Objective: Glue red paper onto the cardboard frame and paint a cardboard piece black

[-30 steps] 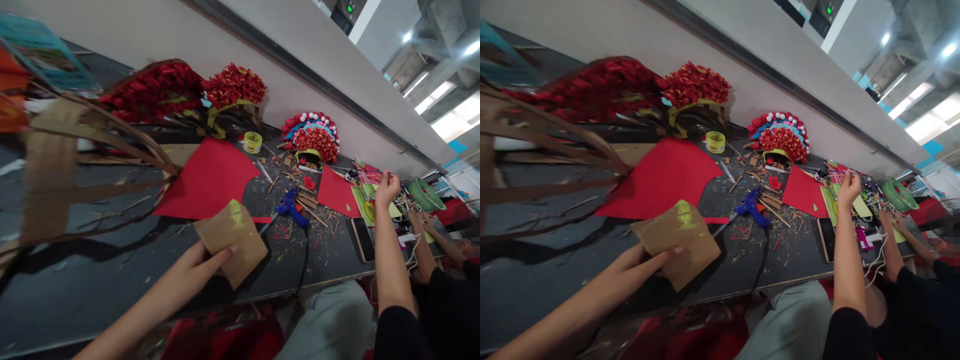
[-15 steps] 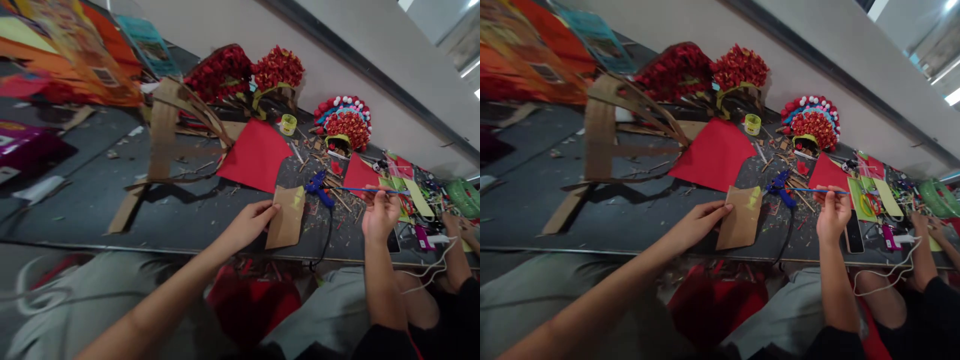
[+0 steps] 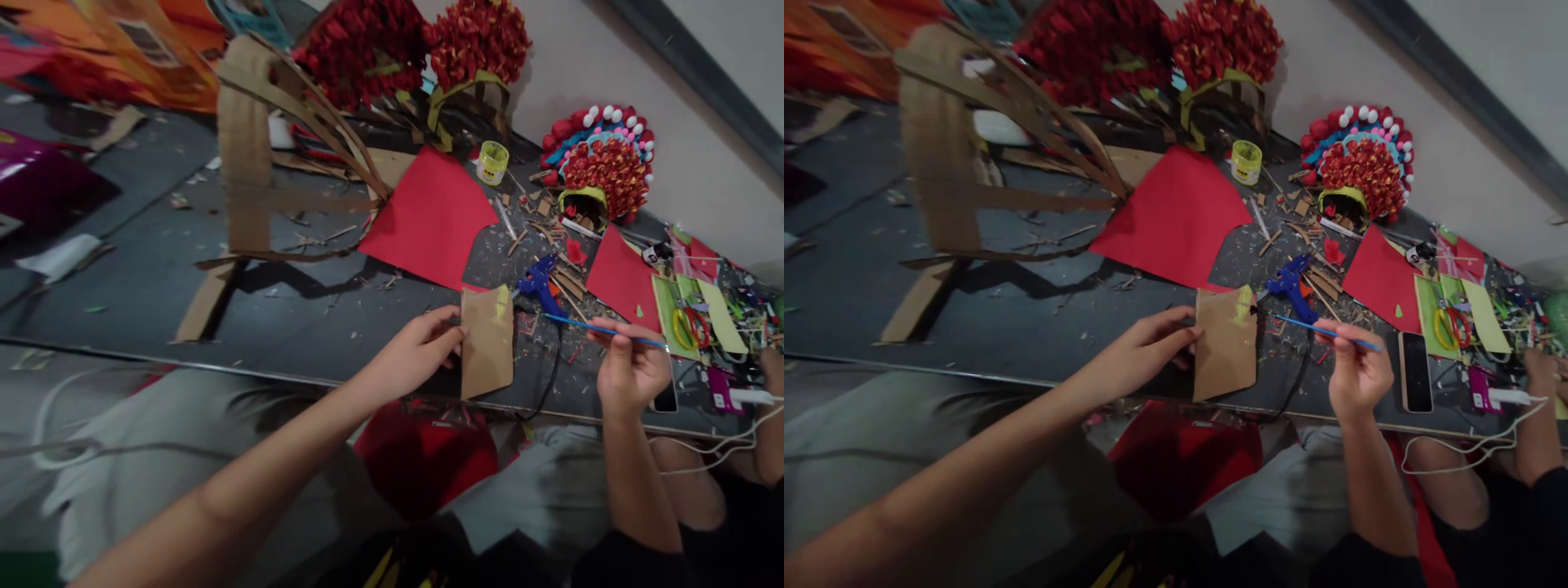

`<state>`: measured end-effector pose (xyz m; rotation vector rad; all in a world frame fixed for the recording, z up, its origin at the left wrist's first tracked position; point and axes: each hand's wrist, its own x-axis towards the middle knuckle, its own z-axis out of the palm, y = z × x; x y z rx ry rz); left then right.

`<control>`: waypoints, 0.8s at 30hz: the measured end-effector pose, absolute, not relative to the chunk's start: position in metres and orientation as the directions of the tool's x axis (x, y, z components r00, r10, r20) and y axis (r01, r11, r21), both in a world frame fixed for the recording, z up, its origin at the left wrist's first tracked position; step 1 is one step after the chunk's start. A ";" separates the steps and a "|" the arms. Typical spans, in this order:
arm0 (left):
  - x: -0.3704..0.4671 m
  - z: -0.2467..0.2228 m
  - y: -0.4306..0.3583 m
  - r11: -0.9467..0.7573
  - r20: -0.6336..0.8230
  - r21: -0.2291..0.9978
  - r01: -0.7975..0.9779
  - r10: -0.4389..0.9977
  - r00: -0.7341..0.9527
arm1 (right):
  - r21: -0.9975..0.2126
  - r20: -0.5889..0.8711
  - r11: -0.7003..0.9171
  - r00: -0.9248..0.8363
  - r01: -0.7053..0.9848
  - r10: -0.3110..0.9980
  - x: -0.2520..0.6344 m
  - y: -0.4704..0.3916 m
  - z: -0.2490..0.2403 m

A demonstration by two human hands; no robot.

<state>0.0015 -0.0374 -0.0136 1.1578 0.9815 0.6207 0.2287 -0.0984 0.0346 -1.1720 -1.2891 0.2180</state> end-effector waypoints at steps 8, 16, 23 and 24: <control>0.002 -0.006 -0.038 0.347 -0.337 0.935 0.072 0.807 0.484 | -0.584 0.636 0.579 -0.123 0.570 0.762 0.215 -0.112 0.023; 0.001 -0.006 -0.038 0.317 -0.322 0.944 0.093 0.820 0.474 | -0.546 0.666 0.606 -0.139 0.578 0.733 0.210 -0.116 0.023; 0.002 -0.007 -0.040 0.294 -0.292 0.953 0.071 0.834 0.469 | -0.541 0.661 0.583 -0.122 0.606 0.740 0.213 -0.115 0.023; 0.002 -0.007 -0.040 0.293 -0.289 0.954 0.067 0.833 0.471 | -0.540 0.662 0.578 -0.114 0.612 0.740 0.214 -0.114 0.024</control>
